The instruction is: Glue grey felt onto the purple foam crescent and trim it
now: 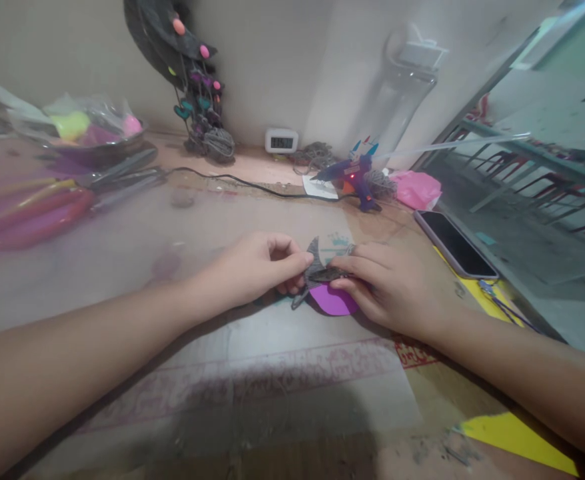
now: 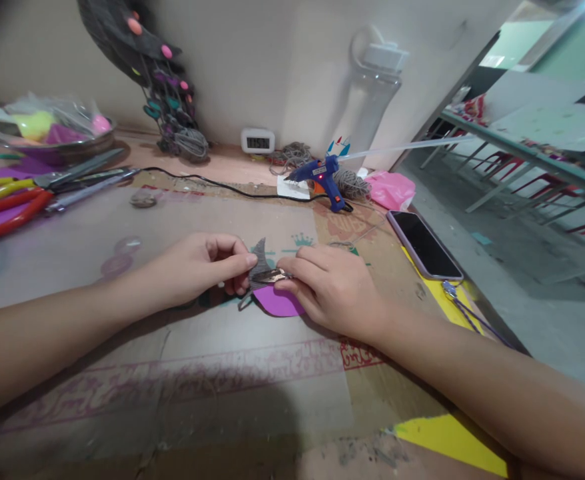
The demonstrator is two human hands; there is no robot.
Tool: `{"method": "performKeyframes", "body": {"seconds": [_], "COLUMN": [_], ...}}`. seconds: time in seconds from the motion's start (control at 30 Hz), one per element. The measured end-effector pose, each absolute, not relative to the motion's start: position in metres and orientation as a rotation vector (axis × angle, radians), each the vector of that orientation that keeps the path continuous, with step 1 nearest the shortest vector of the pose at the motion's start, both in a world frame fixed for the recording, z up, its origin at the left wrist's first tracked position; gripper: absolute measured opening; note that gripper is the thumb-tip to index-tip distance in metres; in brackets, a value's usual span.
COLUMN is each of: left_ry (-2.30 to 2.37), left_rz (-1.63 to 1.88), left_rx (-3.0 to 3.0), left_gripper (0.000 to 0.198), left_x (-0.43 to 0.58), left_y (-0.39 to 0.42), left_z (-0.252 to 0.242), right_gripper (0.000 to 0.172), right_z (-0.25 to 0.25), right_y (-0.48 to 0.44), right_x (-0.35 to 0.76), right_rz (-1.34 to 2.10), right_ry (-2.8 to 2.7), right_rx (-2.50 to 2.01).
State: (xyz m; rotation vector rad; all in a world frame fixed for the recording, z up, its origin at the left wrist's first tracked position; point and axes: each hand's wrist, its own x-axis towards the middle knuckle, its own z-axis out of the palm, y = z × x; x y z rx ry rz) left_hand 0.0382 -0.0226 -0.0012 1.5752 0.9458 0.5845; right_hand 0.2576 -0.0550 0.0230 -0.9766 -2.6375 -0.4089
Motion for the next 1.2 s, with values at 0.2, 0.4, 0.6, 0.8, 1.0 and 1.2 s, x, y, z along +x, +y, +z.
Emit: {"method": "performKeyframes", "body": {"seconds": [0.2,0.4,0.6,0.8,1.0,1.2], "left_ry": [0.941,0.94,0.918,0.86,0.878,0.986], "left_rz": [0.592,0.584,0.599,0.666,0.674,0.573], "left_rx": [1.563,1.576,1.555,1.516,1.569,1.814], "left_gripper": [0.029,0.03,0.027,0.023,0.028,0.039], "left_x": [0.039,0.038,0.039,0.041,0.039,0.037], "left_y": [-0.023,-0.023,-0.023,-0.021,-0.023,-0.027], "left_z": [-0.001,-0.002,-0.002,-0.003,-0.003,0.0], "right_gripper": [0.026,0.029,0.028,0.026,0.027,0.036], "right_z": [0.022,0.021,0.021,0.015,0.011,0.016], "right_y": [-0.055,-0.055,-0.055,-0.05,-0.048,-0.05], "right_x": [0.257,0.255,0.259,0.267,0.267,0.265], "right_rz": [-0.446,-0.467,-0.291,0.02,0.062,-0.015], "right_ry": [-2.637,-2.643,-2.591,-2.378,-2.431,-2.483], "right_rx": [-0.973,-0.944,-1.045,-1.143,-1.071,-1.075]}}
